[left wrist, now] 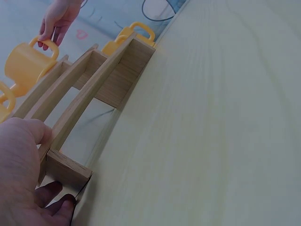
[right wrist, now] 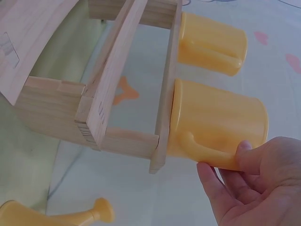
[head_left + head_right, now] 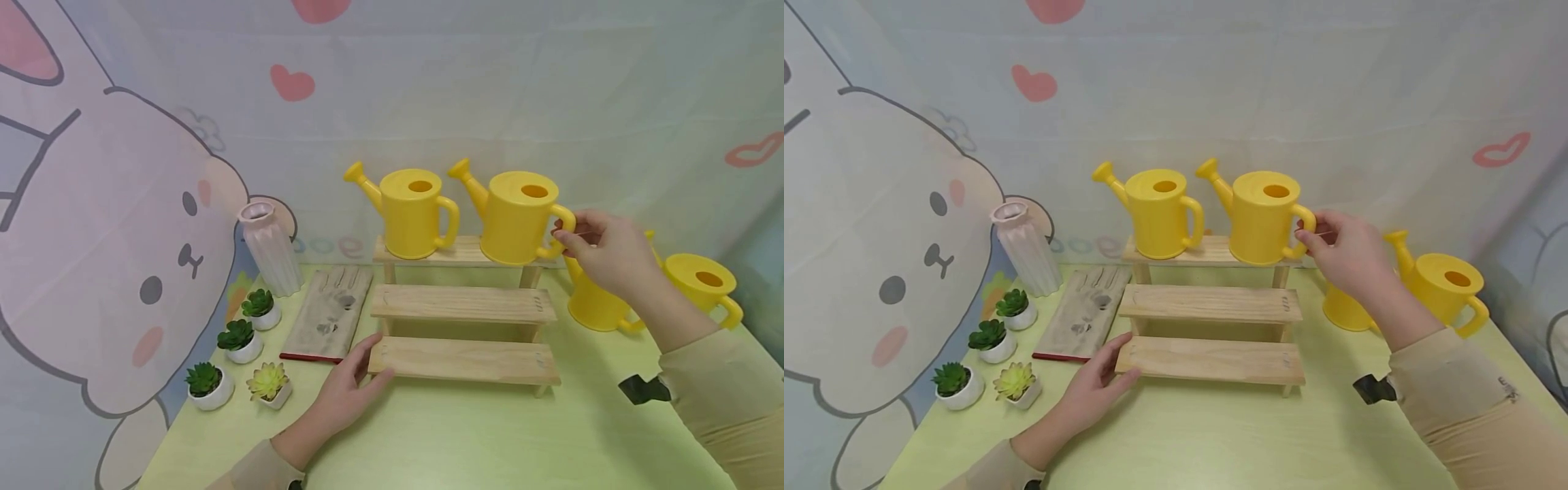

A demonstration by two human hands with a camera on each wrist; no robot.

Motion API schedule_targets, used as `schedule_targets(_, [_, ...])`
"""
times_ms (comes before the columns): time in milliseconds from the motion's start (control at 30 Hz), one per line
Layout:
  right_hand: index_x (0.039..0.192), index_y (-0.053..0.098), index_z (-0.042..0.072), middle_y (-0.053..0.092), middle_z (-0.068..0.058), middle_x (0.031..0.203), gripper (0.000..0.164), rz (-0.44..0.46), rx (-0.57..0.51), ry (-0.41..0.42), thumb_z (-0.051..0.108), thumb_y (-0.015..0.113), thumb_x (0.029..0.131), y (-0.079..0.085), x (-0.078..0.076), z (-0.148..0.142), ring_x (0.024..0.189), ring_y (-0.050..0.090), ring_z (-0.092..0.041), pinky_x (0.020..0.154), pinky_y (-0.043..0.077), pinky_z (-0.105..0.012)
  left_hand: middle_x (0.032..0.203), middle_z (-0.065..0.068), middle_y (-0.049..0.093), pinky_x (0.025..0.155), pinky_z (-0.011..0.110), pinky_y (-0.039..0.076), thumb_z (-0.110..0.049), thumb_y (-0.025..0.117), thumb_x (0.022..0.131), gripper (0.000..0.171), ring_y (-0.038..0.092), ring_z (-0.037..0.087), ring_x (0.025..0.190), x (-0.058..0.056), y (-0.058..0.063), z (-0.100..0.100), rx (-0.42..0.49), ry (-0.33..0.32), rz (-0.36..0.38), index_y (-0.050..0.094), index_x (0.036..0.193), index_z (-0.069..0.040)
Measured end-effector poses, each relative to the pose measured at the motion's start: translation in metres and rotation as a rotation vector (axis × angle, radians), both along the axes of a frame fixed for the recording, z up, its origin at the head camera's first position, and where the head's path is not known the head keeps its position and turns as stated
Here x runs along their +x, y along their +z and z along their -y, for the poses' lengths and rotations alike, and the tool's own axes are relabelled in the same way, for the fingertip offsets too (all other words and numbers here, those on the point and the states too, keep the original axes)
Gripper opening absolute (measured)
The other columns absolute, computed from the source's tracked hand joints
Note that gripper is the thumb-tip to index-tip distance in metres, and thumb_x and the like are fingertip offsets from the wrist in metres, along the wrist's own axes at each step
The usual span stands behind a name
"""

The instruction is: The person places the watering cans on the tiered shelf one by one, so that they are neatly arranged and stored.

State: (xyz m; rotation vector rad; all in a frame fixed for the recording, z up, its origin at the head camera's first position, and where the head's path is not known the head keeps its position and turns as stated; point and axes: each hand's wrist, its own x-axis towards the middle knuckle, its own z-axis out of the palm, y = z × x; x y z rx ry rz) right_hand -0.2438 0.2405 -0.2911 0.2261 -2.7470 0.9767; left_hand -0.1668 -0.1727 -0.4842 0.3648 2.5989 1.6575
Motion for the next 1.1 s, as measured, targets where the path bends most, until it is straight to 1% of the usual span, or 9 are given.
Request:
schedule_targets(100, [0.128, 0.064, 0.011, 0.071, -0.013, 0.119, 0.053, -0.003, -0.003, -0.002, 0.055, 0.057, 0.099, 0.0, 0.001, 0.001, 0.081, 0.064, 0.01, 0.068, 0.055, -0.01, 0.157, 0.001, 0.048, 0.119, 0.045, 0.041, -0.048, 0.071, 0.095, 0.069, 0.046, 0.02, 0.146, 0.0, -0.001, 0.001, -0.004, -0.001, -0.002, 0.041, 0.155, -0.033])
schedule_targets(367, [0.134, 0.06, 0.011, 0.069, -0.012, 0.122, 0.06, -0.009, -0.032, -0.003, 0.059, 0.055, 0.098, -0.003, 0.001, 0.001, 0.104, 0.072, -0.031, 0.069, 0.054, -0.009, 0.154, 0.003, 0.051, 0.119, 0.045, 0.041, -0.047, 0.071, 0.095, 0.069, 0.048, 0.02, 0.145, -0.001, -0.001, 0.0, -0.003, -0.003, -0.005, 0.041, 0.155, -0.032])
schedule_targets(500, [0.143, 0.053, 0.011, 0.066, -0.013, 0.127, 0.063, -0.009, -0.079, 0.01, 0.058, 0.05, 0.101, -0.008, 0.003, -0.004, 0.102, 0.072, -0.024, 0.072, 0.058, -0.012, 0.155, 0.003, 0.051, 0.12, 0.045, 0.041, -0.047, 0.07, 0.095, 0.069, 0.048, 0.02, 0.144, -0.001, 0.0, 0.0, -0.002, -0.004, 0.001, 0.04, 0.155, -0.031])
schedule_targets(700, [0.15, 0.046, 0.012, 0.06, -0.016, 0.138, 0.067, -0.001, -0.1, -0.023, 0.06, 0.042, 0.104, -0.017, 0.01, -0.019, 0.089, 0.06, 0.013, 0.071, 0.051, -0.004, 0.153, 0.004, 0.053, 0.119, 0.045, 0.041, -0.044, 0.07, 0.096, 0.068, 0.049, 0.02, 0.143, 0.0, 0.0, 0.0, -0.004, -0.003, -0.006, 0.04, 0.156, -0.029])
schedule_targets(767, [0.15, 0.047, 0.013, 0.06, -0.016, 0.141, 0.067, -0.014, -0.075, -0.059, 0.061, 0.042, 0.103, -0.021, 0.014, -0.024, 0.095, 0.063, 0.005, 0.07, 0.049, -0.006, 0.152, 0.004, 0.053, 0.119, 0.045, 0.042, -0.044, 0.071, 0.096, 0.068, 0.05, 0.02, 0.143, 0.0, 0.001, 0.001, -0.002, -0.003, -0.008, 0.04, 0.156, -0.029])
schedule_targets(867, [0.151, 0.046, 0.014, 0.058, -0.018, 0.144, 0.067, -0.032, -0.054, -0.114, 0.061, 0.043, 0.103, -0.027, 0.019, -0.034, 0.114, 0.065, -0.024, 0.077, 0.054, -0.018, 0.153, 0.005, 0.053, 0.119, 0.046, 0.042, -0.043, 0.07, 0.096, 0.069, 0.05, 0.021, 0.143, 0.0, 0.001, 0.001, -0.001, -0.009, -0.015, 0.04, 0.156, -0.027])
schedule_targets(933, [0.152, 0.045, 0.015, 0.057, -0.018, 0.146, 0.069, -0.035, -0.061, -0.156, 0.061, 0.045, 0.102, -0.032, 0.022, -0.041, 0.121, 0.06, -0.035, 0.078, 0.053, -0.015, 0.153, 0.006, 0.053, 0.119, 0.046, 0.042, -0.044, 0.07, 0.096, 0.069, 0.05, 0.021, 0.143, 0.0, 0.001, 0.001, -0.001, -0.01, -0.017, 0.04, 0.156, -0.026])
schedule_targets(1033, [0.153, 0.043, 0.016, 0.056, -0.016, 0.147, 0.071, -0.024, -0.112, -0.221, 0.062, 0.05, 0.099, -0.04, 0.026, -0.053, 0.107, 0.066, -0.009, 0.074, 0.048, -0.003, 0.154, 0.005, 0.052, 0.119, 0.046, 0.042, -0.045, 0.07, 0.096, 0.07, 0.049, 0.021, 0.144, 0.0, 0.001, 0.0, -0.001, -0.011, -0.016, 0.04, 0.157, -0.026])
schedule_targets(1100, [0.153, 0.044, 0.017, 0.057, -0.01, 0.144, 0.071, -0.028, -0.16, -0.272, 0.061, 0.054, 0.098, -0.045, 0.028, -0.061, 0.095, 0.059, 0.01, 0.07, 0.042, 0.004, 0.154, 0.004, 0.051, 0.119, 0.046, 0.042, -0.045, 0.07, 0.096, 0.07, 0.048, 0.02, 0.144, 0.0, 0.0, 0.0, 0.001, -0.008, -0.01, 0.04, 0.156, -0.026])
